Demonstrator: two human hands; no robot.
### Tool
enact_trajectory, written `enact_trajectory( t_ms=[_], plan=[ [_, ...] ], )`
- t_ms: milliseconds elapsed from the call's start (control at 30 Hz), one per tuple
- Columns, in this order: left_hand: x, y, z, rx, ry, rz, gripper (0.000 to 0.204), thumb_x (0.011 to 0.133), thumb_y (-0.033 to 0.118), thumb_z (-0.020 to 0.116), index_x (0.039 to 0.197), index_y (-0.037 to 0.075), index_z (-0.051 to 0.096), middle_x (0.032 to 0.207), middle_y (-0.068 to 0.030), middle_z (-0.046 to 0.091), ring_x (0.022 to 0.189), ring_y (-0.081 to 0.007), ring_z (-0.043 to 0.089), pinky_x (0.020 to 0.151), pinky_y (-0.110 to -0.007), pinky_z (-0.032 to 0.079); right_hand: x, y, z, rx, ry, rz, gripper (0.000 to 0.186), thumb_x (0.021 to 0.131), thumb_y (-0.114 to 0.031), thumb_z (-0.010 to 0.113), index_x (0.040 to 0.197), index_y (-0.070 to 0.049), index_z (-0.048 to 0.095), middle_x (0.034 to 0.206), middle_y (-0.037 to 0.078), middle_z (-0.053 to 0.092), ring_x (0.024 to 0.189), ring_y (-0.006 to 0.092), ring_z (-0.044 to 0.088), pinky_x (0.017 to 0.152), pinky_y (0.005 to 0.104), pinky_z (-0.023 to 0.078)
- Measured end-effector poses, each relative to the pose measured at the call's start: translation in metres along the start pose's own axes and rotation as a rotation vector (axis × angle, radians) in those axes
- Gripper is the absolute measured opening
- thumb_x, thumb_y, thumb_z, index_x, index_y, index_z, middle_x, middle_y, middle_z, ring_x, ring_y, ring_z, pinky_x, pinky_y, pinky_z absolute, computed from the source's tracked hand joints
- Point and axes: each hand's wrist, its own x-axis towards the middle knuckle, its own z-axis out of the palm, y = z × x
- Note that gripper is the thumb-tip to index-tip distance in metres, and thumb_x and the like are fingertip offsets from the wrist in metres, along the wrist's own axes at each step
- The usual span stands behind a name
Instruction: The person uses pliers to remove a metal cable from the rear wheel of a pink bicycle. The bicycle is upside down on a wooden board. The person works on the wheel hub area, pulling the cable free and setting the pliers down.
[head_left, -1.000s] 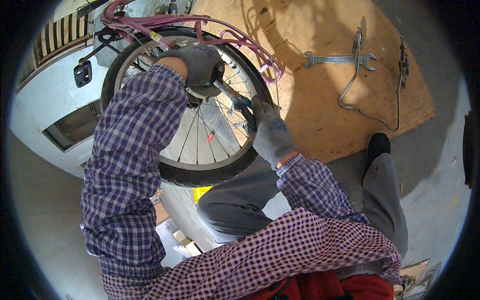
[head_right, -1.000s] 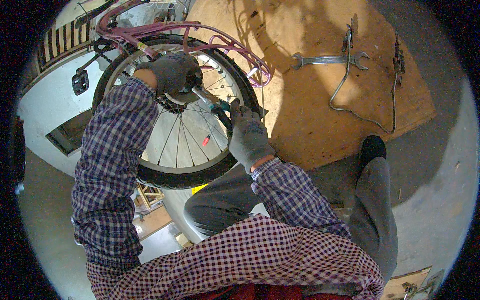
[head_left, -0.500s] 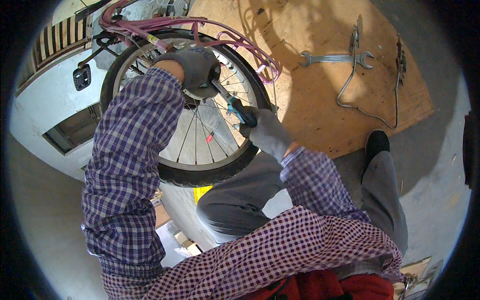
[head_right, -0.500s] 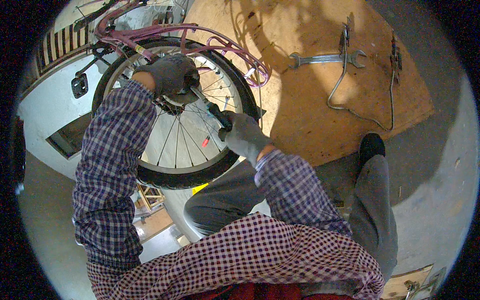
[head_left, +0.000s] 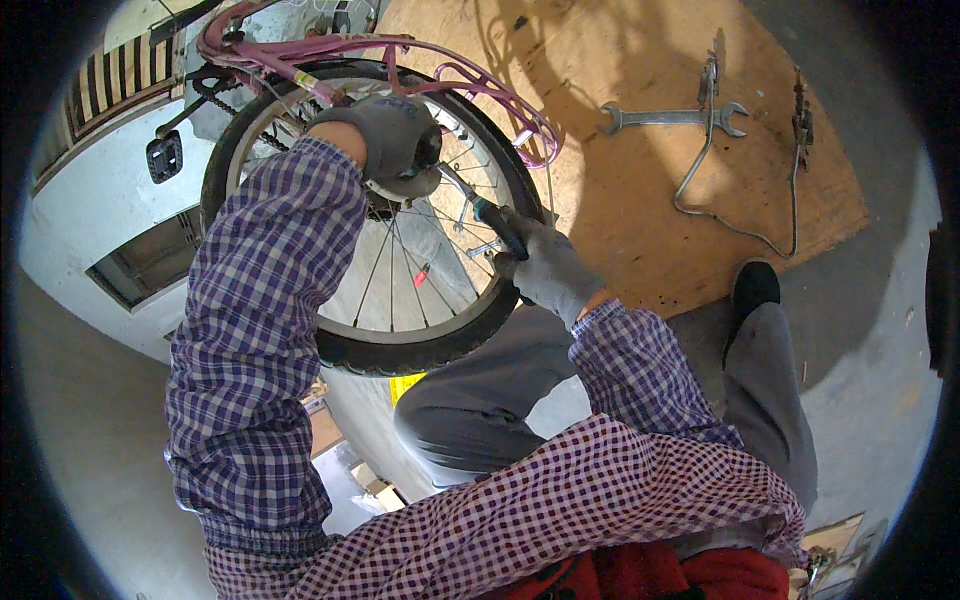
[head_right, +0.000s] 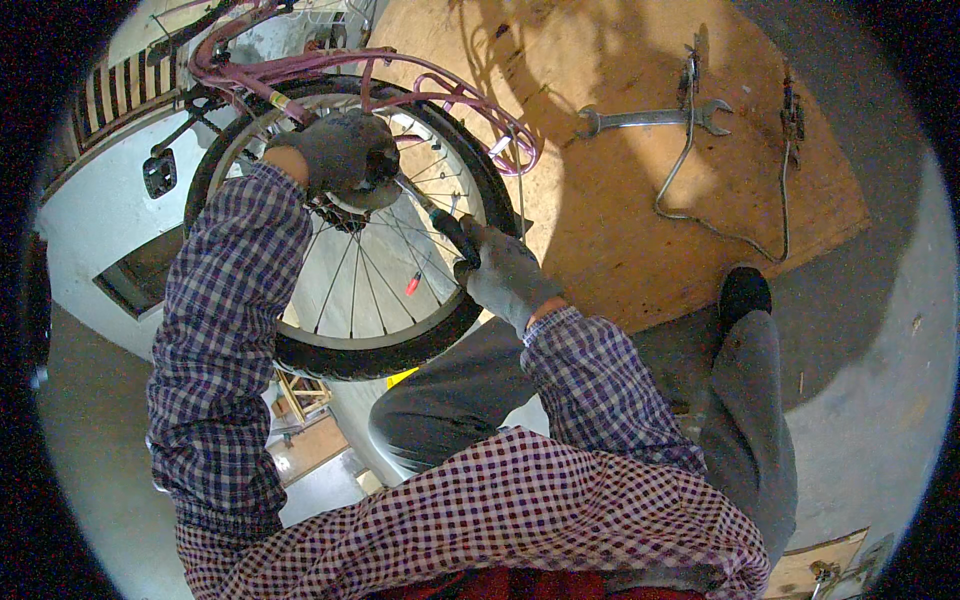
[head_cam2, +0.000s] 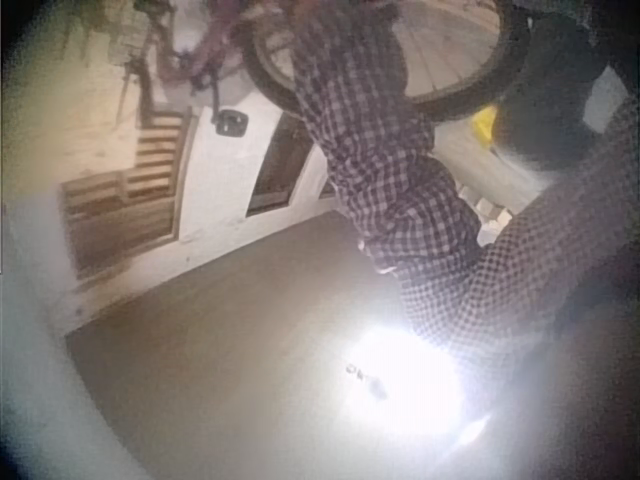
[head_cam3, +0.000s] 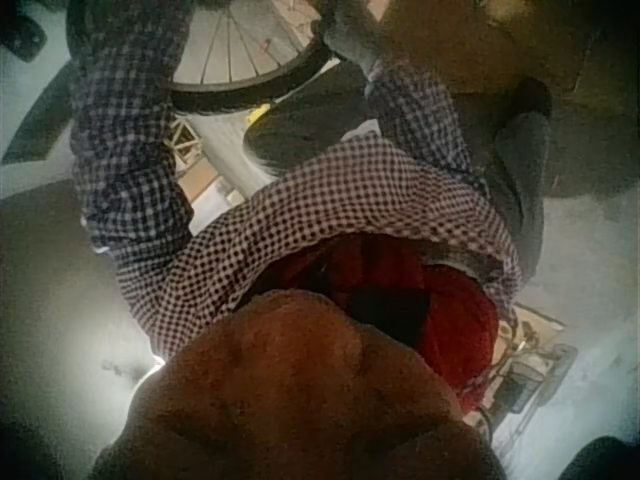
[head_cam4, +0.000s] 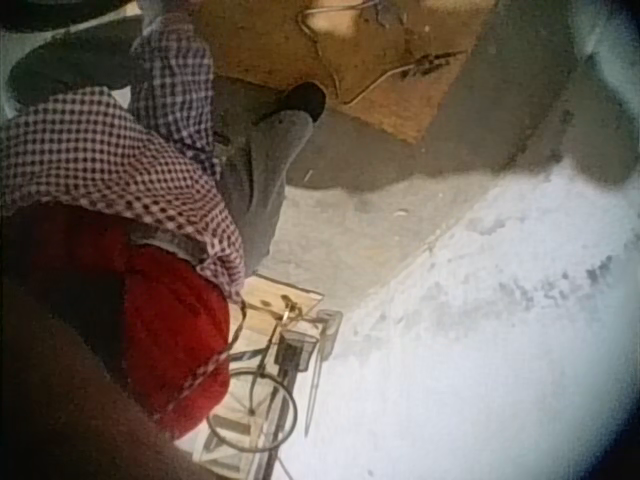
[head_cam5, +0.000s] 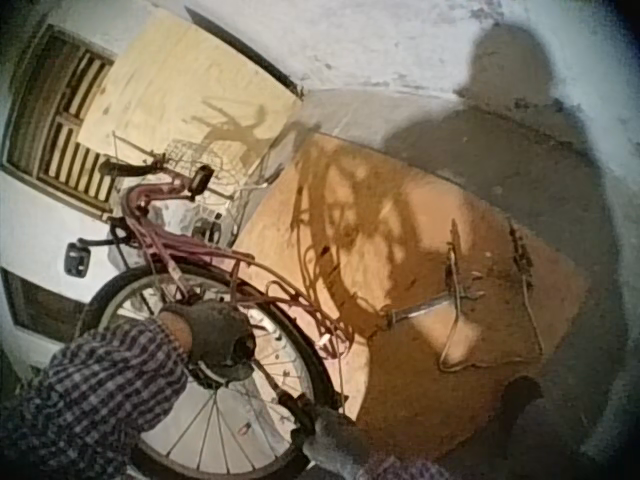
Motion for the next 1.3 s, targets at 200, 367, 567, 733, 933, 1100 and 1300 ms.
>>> enact_trajectory(
  t_ms=[200,367,567,733,933,1100,1300],
  plan=[
    [0.000,-0.003,0.002,-0.023,0.053,0.055,0.031,0.075,0.009,0.075,0.105,0.015,0.080,0.109,-0.0155,0.075,0.104,-0.0372,0.072,0.093,-0.047,0.058,-0.003,-0.007,0.010,-0.211,0.183,-0.171,0.063,0.090,-0.014,0.072,0.147,-0.002,0.051,0.129,0.025,0.064,0.118,0.0418,0.064,0.098,0.0483,0.054],
    [0.001,-0.003,0.003,-0.030,0.036,0.049,0.031,0.076,0.007,0.074,0.106,0.014,0.080,0.109,-0.0155,0.076,0.103,-0.0366,0.073,0.094,-0.047,0.058,-0.002,-0.021,0.008,-0.393,0.198,-0.117,0.067,0.086,-0.007,0.074,0.148,0.000,0.049,0.133,0.026,0.062,0.124,0.0430,0.059,0.101,0.0470,0.054],
    [-0.003,0.002,-0.003,-0.088,0.017,-0.022,0.034,0.075,0.001,0.074,0.106,0.014,0.080,0.108,-0.0142,0.077,0.104,-0.0350,0.073,0.095,-0.045,0.058,-0.006,-0.029,0.016,-0.593,0.193,-0.091,0.071,0.088,-0.008,0.069,0.152,0.004,0.041,0.130,0.024,0.061,0.123,0.0428,0.059,0.100,0.0474,0.055],
    [-0.006,0.008,-0.010,-0.094,-0.021,-0.035,0.033,0.077,0.001,0.074,0.106,0.014,0.080,0.111,-0.0135,0.076,0.107,-0.0336,0.072,0.097,-0.044,0.058,-0.005,-0.027,0.026,-0.694,0.247,-0.117,0.067,0.094,-0.019,0.062,0.153,0.003,0.041,0.131,0.022,0.060,0.115,0.0352,0.061,0.092,0.0445,0.054],
    [-0.003,0.005,-0.014,-0.047,-0.135,0.001,0.038,0.087,0.011,0.070,0.125,0.009,0.072,0.126,-0.0190,0.072,0.118,-0.0351,0.069,0.101,-0.046,0.056,-0.004,-0.028,0.029,-0.635,0.263,-0.092,0.069,0.088,-0.010,0.069,0.150,0.006,0.043,0.131,0.025,0.059,0.122,0.0392,0.058,0.112,0.0473,0.045],
    [-0.002,0.004,-0.008,-0.079,-0.062,-0.046,0.035,0.076,0.004,0.075,0.109,0.016,0.079,0.117,-0.0128,0.074,0.113,-0.0348,0.070,0.099,-0.045,0.056,-0.001,-0.021,0.033,-0.663,0.260,-0.100,0.068,0.089,-0.011,0.067,0.151,0.005,0.042,0.129,0.024,0.059,0.118,0.0379,0.059,0.105,0.0469,0.047],
    [-0.001,0.004,-0.012,-0.003,-0.112,-0.015,0.037,0.088,0.012,0.069,0.125,0.007,0.071,0.125,-0.0191,0.072,0.117,-0.0351,0.070,0.100,-0.045,0.057,0.000,-0.022,0.026,-0.417,0.268,-0.158,0.048,0.093,-0.019,0.065,0.137,-0.001,0.059,0.106,0.019,0.069,0.092,0.0309,0.068,0.078,0.0436,0.056]
  ],
)
